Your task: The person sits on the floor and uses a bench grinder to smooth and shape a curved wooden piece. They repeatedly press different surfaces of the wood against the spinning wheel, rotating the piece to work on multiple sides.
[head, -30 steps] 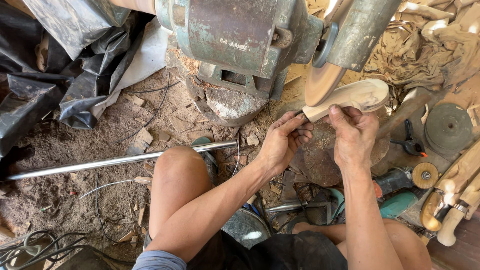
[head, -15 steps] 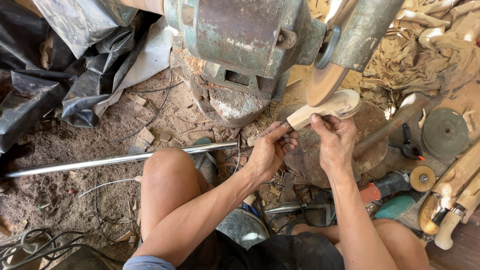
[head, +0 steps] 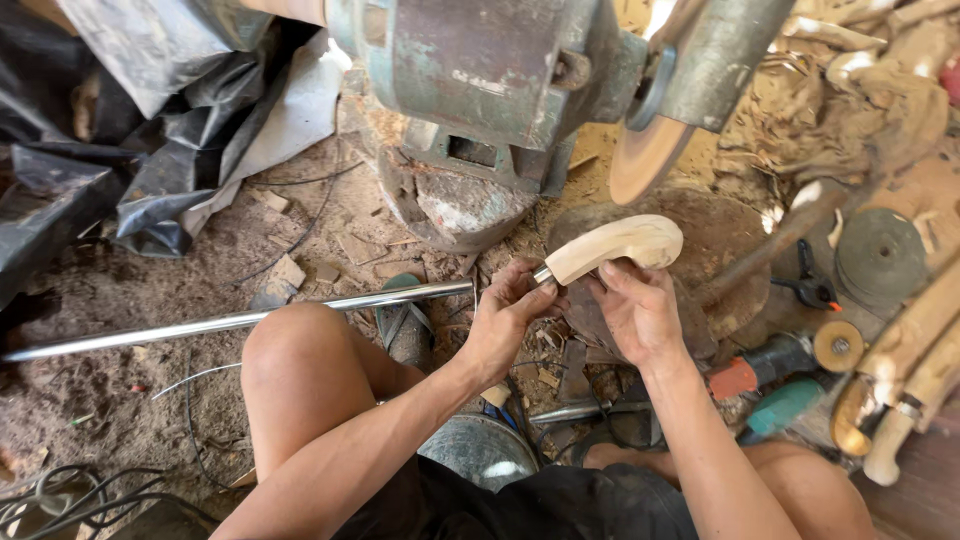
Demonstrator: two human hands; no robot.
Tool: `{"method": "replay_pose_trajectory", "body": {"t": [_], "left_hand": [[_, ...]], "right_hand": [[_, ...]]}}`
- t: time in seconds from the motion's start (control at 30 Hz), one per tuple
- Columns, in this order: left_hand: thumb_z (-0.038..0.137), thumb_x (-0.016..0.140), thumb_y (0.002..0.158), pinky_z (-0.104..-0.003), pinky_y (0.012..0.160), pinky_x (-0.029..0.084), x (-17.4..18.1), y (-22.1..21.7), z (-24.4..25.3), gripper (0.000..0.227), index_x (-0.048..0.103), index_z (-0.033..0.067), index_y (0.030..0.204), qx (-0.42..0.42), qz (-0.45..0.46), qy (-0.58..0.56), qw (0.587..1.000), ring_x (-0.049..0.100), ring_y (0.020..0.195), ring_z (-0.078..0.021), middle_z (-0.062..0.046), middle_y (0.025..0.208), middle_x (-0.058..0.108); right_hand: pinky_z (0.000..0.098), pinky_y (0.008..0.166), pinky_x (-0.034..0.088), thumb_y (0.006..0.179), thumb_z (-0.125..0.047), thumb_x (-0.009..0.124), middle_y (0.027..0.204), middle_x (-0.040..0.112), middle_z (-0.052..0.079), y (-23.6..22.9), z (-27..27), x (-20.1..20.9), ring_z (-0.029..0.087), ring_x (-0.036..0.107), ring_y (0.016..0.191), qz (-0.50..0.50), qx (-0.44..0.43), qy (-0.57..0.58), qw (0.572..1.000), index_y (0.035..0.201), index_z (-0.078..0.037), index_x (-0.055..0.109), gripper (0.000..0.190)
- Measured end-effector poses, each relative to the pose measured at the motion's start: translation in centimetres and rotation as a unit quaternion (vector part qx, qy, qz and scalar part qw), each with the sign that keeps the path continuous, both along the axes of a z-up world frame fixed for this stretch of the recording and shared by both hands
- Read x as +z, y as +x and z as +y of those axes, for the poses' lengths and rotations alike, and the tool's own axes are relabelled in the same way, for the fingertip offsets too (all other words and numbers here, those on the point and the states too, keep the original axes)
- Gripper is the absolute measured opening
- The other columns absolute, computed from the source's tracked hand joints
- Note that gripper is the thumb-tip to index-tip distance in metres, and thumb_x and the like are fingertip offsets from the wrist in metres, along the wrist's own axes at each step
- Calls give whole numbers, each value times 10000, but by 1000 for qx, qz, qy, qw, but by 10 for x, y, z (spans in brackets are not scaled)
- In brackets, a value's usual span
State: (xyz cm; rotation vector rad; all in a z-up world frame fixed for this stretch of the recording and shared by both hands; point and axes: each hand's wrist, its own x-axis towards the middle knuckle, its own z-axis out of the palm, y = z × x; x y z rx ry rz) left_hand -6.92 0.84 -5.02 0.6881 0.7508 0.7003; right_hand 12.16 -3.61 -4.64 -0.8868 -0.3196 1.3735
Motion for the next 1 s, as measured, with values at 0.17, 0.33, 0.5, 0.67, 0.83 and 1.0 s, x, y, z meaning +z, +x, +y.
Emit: {"method": "replay_pose_trajectory", "body": {"t": [0.17, 0.33, 0.5, 0.67, 0.83, 1.0], "left_hand": [[49, 656, 986, -308, 878, 536, 17, 5, -10, 261, 567, 23, 1230, -27, 36, 92, 995, 615, 945, -124, -55, 1028, 649], [65, 683, 958, -291, 797, 534, 34, 10, -14, 257, 571, 54, 1189, -59, 89, 123, 987, 594, 883, -109, -35, 972, 632], [112, 671, 954, -302, 722, 547, 47, 16, -16, 227, 580, 82, 1160, -75, 121, 177, 974, 608, 799, -123, -21, 901, 638], [174, 651, 971, -290, 756, 528, 40, 36, -3, 318, 587, 41, 1253, -57, 69, 103, 991, 638, 832, -128, -53, 922, 678], [180, 628, 988, -275, 784, 538, 17, 61, 13, 325, 588, 19, 1267, -3, -35, 17, 999, 682, 831, -129, -67, 985, 716], [185, 612, 1054, -275, 730, 537, -3, 77, 26, 215, 625, 4, 1169, 3, -106, -13, 994, 664, 777, -128, -74, 939, 695]], "right_hand": [[462, 1167, 449, 913, -14, 672, 1413, 620, 193, 10, -9, 15, 321, 573, 1357, 9, 20, 20, 1000, 1371, 30, 564, 473], [510, 1220, 413, 916, -26, 688, 1429, 602, 197, 15, -15, 22, 371, 538, 1406, 33, 18, 50, 998, 1386, 23, 534, 498], [495, 1215, 412, 913, -40, 716, 1372, 625, 199, 20, -18, 26, 338, 575, 1353, 62, 11, 76, 995, 1425, 13, 526, 549], [436, 1182, 432, 919, -78, 736, 1313, 648, 108, 26, -13, 29, 259, 613, 1245, 33, -45, 59, 997, 1411, 8, 580, 522], [431, 1182, 464, 996, -43, 700, 1263, 674, 128, 36, 1, 30, 233, 631, 1221, -94, -59, 78, 991, 1243, 68, 626, 280], [423, 1131, 520, 1039, -2, 691, 1201, 670, 146, 40, 14, 27, 215, 649, 1136, -179, -99, 90, 975, 1216, 91, 628, 209]]}}
